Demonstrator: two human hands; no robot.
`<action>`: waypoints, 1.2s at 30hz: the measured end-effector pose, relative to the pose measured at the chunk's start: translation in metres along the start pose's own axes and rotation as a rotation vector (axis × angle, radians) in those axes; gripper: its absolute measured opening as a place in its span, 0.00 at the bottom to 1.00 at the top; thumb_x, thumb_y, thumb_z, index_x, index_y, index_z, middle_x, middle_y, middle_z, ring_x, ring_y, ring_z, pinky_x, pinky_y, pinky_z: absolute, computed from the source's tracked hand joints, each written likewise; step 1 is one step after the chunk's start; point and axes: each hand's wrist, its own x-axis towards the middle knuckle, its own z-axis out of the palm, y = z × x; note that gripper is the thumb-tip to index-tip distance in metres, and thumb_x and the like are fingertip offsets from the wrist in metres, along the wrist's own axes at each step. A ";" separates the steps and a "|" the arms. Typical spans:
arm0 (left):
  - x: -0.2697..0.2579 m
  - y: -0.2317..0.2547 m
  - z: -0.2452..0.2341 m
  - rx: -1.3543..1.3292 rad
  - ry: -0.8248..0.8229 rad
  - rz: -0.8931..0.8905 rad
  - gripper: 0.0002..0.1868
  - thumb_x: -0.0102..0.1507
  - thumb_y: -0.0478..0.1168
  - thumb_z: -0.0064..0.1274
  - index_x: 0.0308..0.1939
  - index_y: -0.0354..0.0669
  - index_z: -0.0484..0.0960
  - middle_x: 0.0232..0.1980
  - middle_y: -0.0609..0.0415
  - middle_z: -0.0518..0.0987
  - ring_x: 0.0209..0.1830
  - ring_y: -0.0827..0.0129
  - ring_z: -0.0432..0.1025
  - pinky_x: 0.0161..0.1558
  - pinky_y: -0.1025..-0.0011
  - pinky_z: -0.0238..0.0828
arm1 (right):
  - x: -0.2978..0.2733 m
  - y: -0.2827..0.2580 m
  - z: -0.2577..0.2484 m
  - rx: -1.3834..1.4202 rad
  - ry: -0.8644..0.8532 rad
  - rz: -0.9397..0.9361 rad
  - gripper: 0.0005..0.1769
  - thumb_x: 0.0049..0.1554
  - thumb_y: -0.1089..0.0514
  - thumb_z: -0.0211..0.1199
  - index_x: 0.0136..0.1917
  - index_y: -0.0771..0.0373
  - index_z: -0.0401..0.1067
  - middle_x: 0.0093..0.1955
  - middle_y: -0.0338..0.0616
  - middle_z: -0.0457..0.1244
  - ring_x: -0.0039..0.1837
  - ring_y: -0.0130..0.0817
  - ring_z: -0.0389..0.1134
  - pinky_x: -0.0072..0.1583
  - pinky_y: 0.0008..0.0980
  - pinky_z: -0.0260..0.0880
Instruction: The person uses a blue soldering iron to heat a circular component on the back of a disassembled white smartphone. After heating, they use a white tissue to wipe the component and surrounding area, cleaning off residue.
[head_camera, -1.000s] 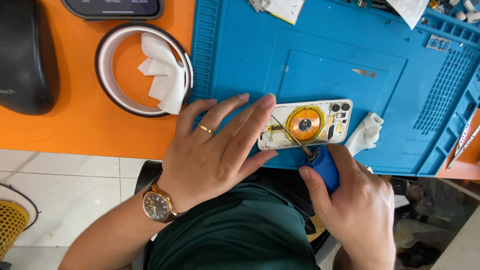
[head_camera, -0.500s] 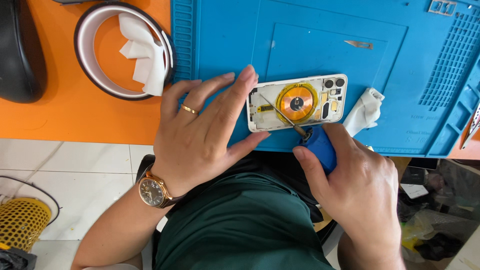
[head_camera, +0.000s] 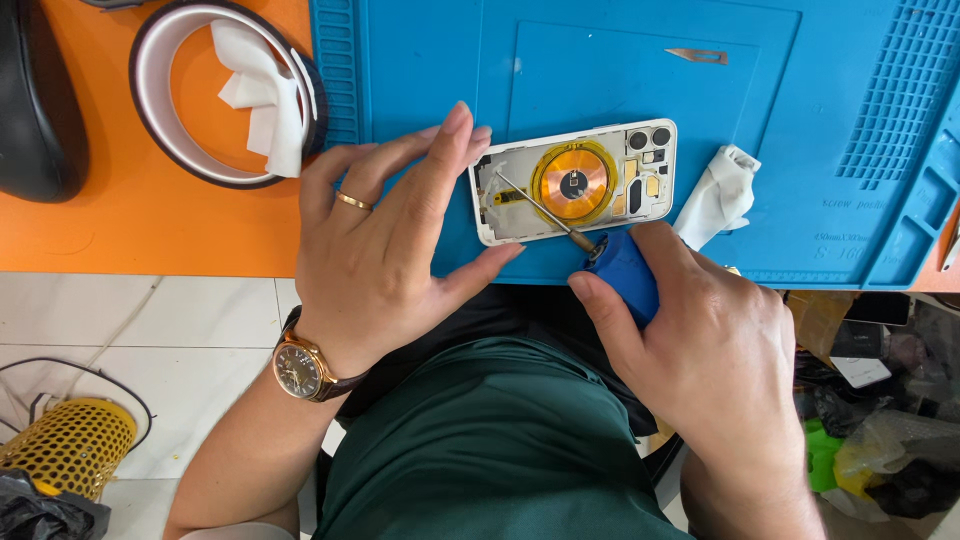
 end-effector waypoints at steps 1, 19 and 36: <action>0.000 0.000 0.000 0.001 0.001 -0.001 0.49 0.79 0.69 0.72 0.82 0.39 0.61 0.74 0.60 0.89 0.73 0.66 0.80 0.68 0.57 0.69 | 0.000 0.000 0.000 0.000 0.001 -0.002 0.28 0.65 0.27 0.58 0.58 0.51 0.72 0.39 0.41 0.71 0.40 0.61 0.72 0.35 0.61 0.67; 0.002 0.001 -0.003 -0.008 0.015 -0.020 0.49 0.77 0.67 0.71 0.82 0.40 0.61 0.73 0.62 0.88 0.72 0.68 0.80 0.67 0.58 0.70 | 0.002 -0.004 -0.004 0.013 -0.040 0.007 0.29 0.64 0.27 0.56 0.62 0.50 0.73 0.39 0.43 0.72 0.40 0.61 0.73 0.35 0.61 0.68; -0.005 -0.031 -0.035 0.184 0.105 -0.542 0.64 0.80 0.81 0.41 0.90 0.43 0.18 1.00 0.52 0.54 1.04 0.50 0.56 1.02 0.44 0.30 | 0.005 0.010 0.002 0.022 -0.140 0.096 0.32 0.59 0.24 0.52 0.68 0.40 0.70 0.35 0.44 0.72 0.36 0.56 0.74 0.36 0.54 0.72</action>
